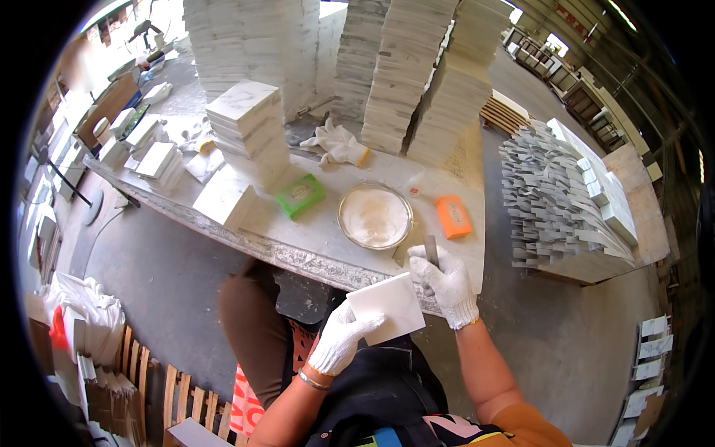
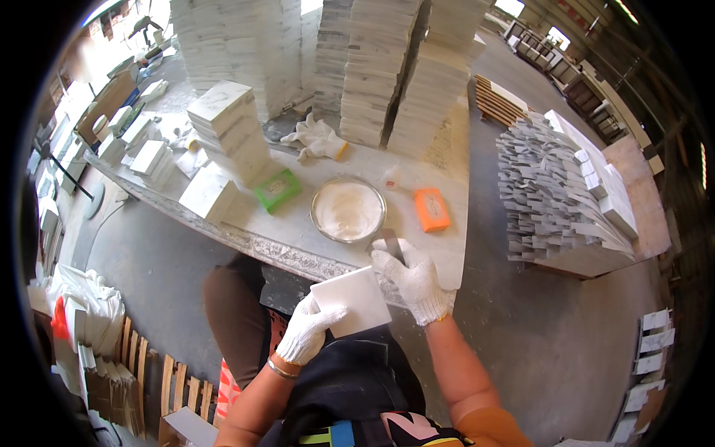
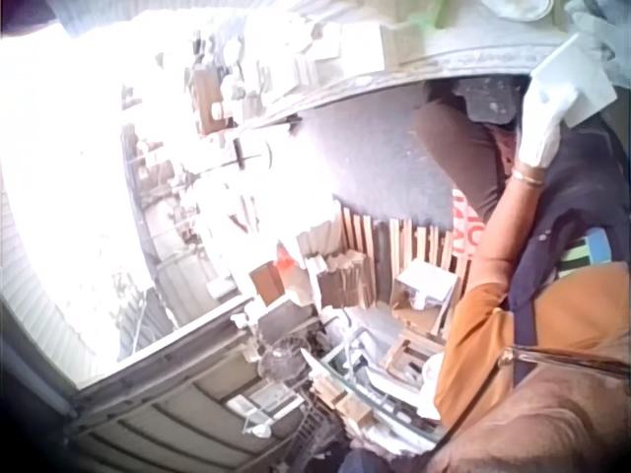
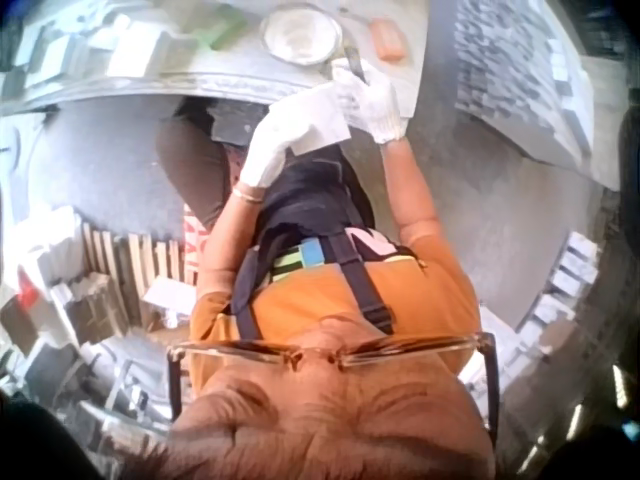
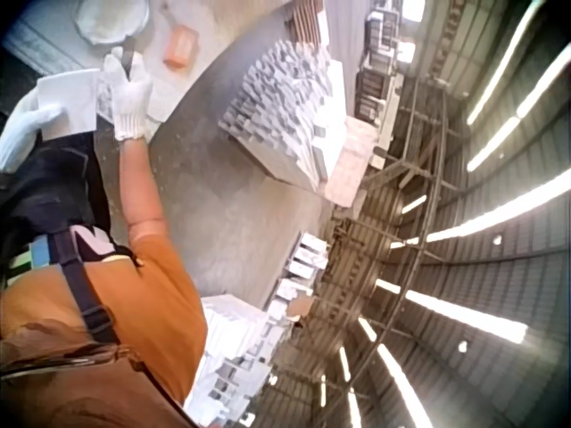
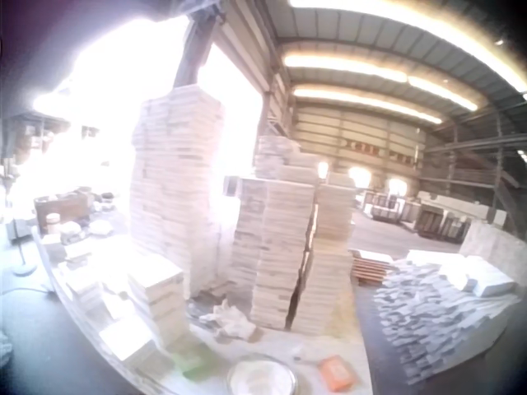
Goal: The person applies a white paste to the edges of small white rectangular tiles using a metal spatula, then smooths and sands the edges with an orange block. The person repeats this process on multiple tiles at a workbench in a warehouse.
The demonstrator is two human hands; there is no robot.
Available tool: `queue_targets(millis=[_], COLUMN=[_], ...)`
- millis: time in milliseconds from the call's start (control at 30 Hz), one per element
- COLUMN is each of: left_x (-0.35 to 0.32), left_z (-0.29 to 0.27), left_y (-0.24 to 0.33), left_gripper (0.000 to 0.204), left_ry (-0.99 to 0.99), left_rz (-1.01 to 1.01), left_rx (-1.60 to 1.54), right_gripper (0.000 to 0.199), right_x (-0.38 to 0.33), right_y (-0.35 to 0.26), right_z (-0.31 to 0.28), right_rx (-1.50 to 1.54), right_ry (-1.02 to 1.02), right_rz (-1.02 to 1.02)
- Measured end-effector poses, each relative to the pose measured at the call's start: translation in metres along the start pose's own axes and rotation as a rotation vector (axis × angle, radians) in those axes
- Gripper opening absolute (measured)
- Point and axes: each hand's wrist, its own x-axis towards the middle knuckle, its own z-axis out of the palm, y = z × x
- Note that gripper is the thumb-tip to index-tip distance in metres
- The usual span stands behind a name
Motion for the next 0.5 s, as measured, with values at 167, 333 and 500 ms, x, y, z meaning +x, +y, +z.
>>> queue_targets(millis=[167, 333, 500], left_x=[0.006, 0.017, 0.031], left_z=[-0.018, -0.024, -0.036], left_y=[0.004, 0.018, 0.021], left_gripper=[0.053, 0.048, 0.048], left_ry=[0.089, 0.145, 0.179], left_rz=[0.037, 0.053, 0.060], left_rx=[-0.095, -0.146, -0.141], right_gripper=[0.031, 0.029, 0.027], right_x=[0.027, 0.053, 0.076], right_y=[-0.014, -0.016, -0.012], right_z=[0.002, -0.005, -0.016], right_rx=[-0.221, -0.310, -0.666], right_ry=[0.075, 0.019, -0.073], right_rz=[-0.094, -0.094, -0.344])
